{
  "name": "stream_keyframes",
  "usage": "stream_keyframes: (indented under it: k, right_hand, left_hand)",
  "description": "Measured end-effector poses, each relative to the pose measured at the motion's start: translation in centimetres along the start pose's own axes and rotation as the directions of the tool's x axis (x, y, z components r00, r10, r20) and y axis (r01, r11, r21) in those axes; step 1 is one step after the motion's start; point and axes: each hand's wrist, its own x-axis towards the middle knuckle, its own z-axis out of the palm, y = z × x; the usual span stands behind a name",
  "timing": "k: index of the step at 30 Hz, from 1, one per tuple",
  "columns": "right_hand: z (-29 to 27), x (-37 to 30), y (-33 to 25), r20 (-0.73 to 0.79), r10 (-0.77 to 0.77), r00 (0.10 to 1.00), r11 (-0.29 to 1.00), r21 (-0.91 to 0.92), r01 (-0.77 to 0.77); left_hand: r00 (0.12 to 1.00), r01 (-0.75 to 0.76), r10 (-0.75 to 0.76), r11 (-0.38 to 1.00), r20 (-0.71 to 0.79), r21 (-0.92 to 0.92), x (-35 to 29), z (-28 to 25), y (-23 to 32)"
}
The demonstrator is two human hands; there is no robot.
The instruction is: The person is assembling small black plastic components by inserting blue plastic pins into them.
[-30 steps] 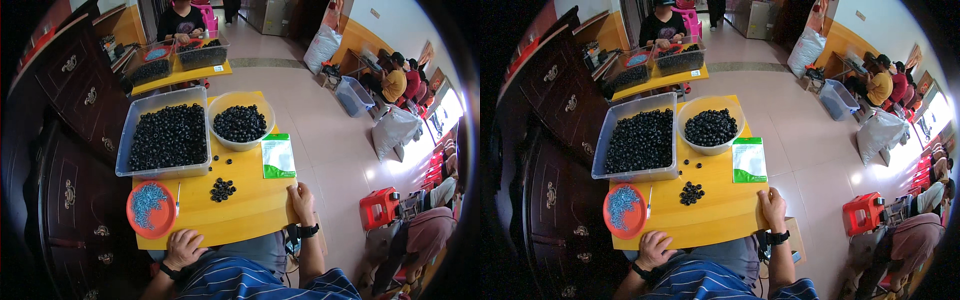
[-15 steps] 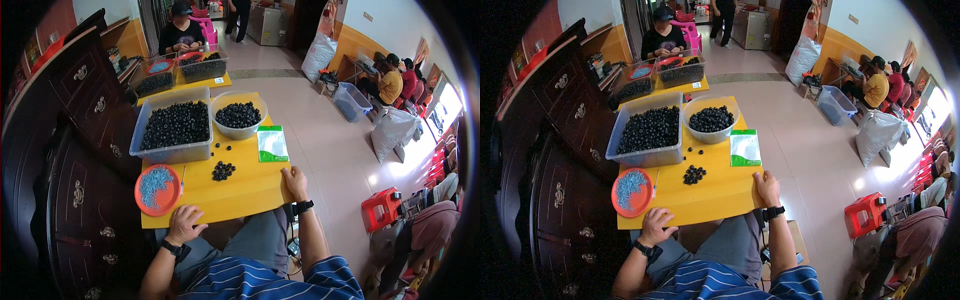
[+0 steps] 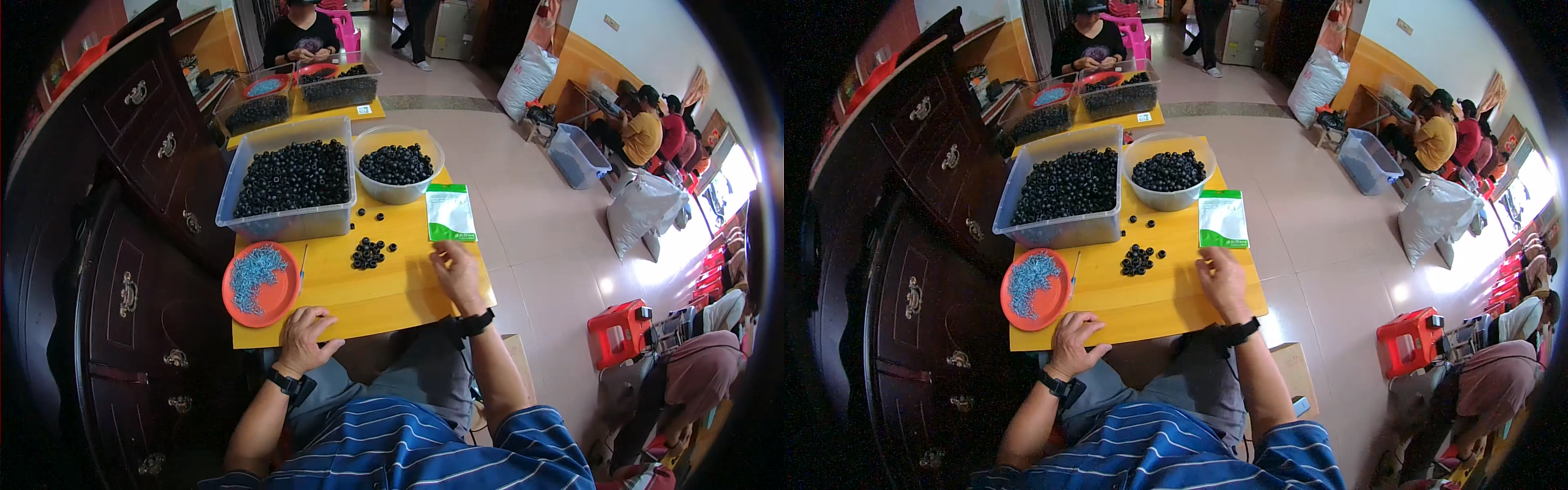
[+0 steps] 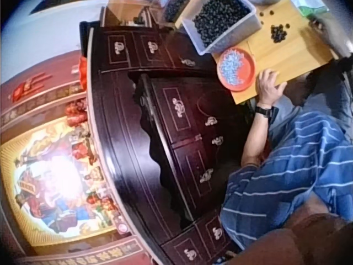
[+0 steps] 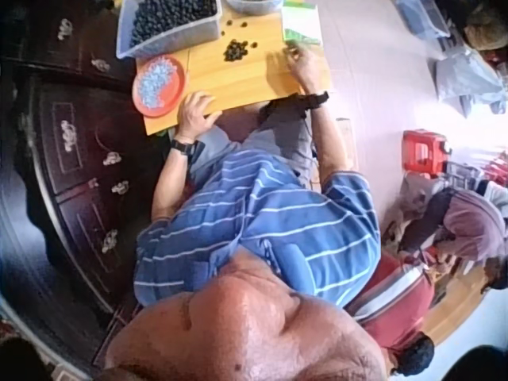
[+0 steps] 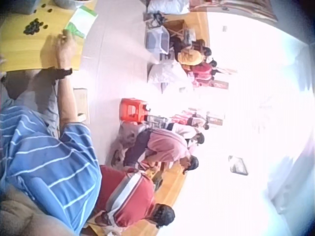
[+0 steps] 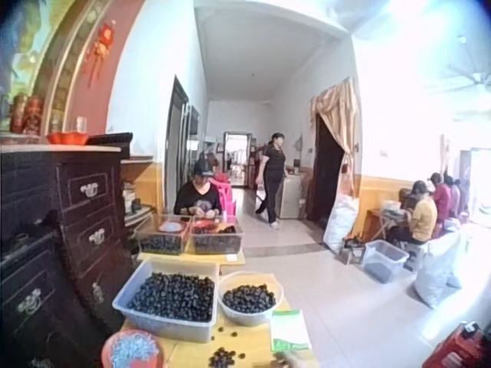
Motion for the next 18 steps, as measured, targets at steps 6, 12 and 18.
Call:
stream_keyframes:
  k: [6,12,18]
  right_hand:
    - [5.1,1.1,-0.5,0.183,-0.036,0.982,0.998,-0.036,0.043]
    - [6.8,2.3,-0.2,0.213,-0.088,0.973,0.992,-0.074,0.106]
    - [7.1,2.3,-0.5,0.207,-0.061,0.976,0.992,-0.097,0.083]
  left_hand:
    - [0.999,0.041,-0.043,0.997,-0.019,-0.072,0.7,0.0,0.1]
    - [0.951,0.306,-0.282,0.913,0.124,-0.271,4.7,-0.7,2.1]
    - [0.982,0.183,-0.186,0.975,-0.016,-0.125,11.3,1.4,0.3]
